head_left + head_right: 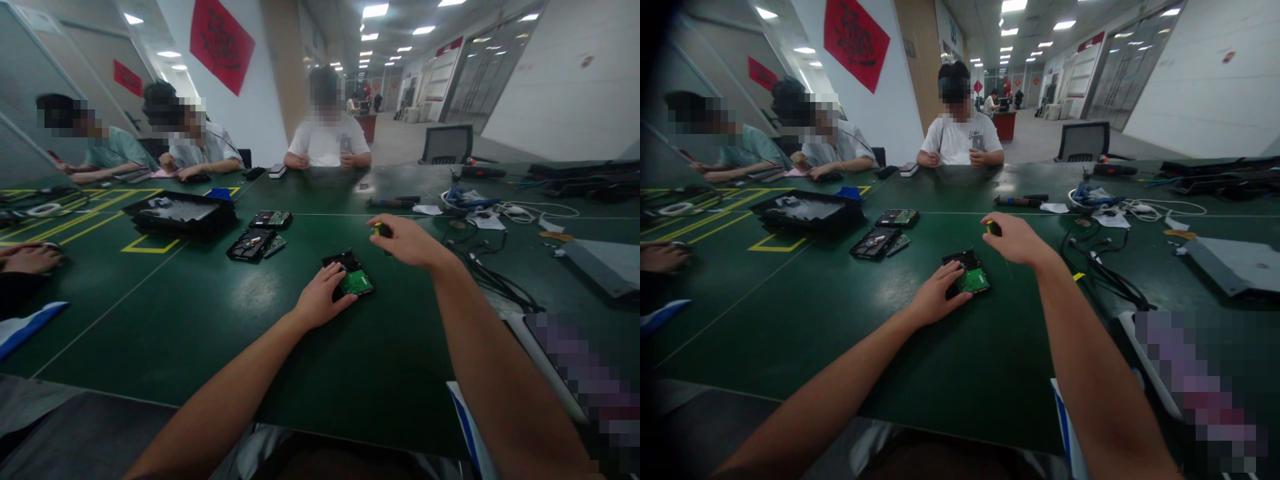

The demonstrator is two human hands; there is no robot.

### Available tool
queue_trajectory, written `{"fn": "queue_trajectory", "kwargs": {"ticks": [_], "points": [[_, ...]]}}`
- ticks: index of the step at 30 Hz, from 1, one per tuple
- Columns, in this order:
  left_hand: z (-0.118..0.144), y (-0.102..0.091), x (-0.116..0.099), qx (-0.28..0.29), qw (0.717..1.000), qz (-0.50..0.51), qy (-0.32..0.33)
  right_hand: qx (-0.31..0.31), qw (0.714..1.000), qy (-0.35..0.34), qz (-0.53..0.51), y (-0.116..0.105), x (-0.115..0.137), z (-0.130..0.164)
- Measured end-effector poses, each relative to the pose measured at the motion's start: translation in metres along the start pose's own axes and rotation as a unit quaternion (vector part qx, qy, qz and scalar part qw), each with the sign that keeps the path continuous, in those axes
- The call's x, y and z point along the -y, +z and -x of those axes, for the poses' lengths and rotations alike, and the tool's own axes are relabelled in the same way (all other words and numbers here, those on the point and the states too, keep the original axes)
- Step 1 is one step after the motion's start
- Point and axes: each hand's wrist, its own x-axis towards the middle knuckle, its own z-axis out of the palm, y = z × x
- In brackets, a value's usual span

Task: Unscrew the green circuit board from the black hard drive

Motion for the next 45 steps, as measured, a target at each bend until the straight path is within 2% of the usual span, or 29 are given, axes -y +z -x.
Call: {"fn": "queue_trajectory", "kwargs": {"ticks": [5, 12, 16, 19, 24, 28, 33, 37, 45], "points": [[0.000, 0.002, 0.004, 0.004, 1.000, 0.008, 0.002, -0.058, 0.998, -0.026, 0.025, -0.015, 0.019, 0.008], [-0.002, 0.003, 0.007, 0.012, 1.000, 0.008, 0.003, -0.035, 0.993, 0.006, 0.112, -0.013, 0.012, 0.008], [-0.002, 0.002, 0.006, 0.016, 1.000, 0.009, 0.001, -0.048, 0.990, 0.009, 0.135, -0.017, 0.012, 0.009], [-0.002, 0.001, 0.006, 0.013, 1.000, 0.009, 0.005, -0.061, 0.990, -0.002, 0.130, -0.010, 0.012, 0.007], [-0.003, 0.000, 0.005, 0.020, 1.000, 0.004, 0.000, -0.024, 0.992, 0.007, 0.121, 0.015, -0.006, -0.002], [-0.003, 0.000, 0.004, 0.019, 1.000, 0.009, 0.000, -0.028, 0.992, 0.004, 0.125, 0.017, -0.015, -0.003], [-0.004, 0.002, 0.007, 0.014, 1.000, 0.020, 0.006, -0.078, 0.993, -0.026, 0.086, 0.004, 0.010, 0.002], [-0.008, 0.003, 0.011, 0.015, 1.000, 0.025, 0.013, -0.042, 0.996, -0.057, 0.057, 0.006, 0.032, 0.004], [-0.009, 0.000, 0.009, 0.020, 0.999, 0.028, 0.005, -0.038, 0.996, -0.070, 0.039, 0.018, 0.034, 0.003]]}}
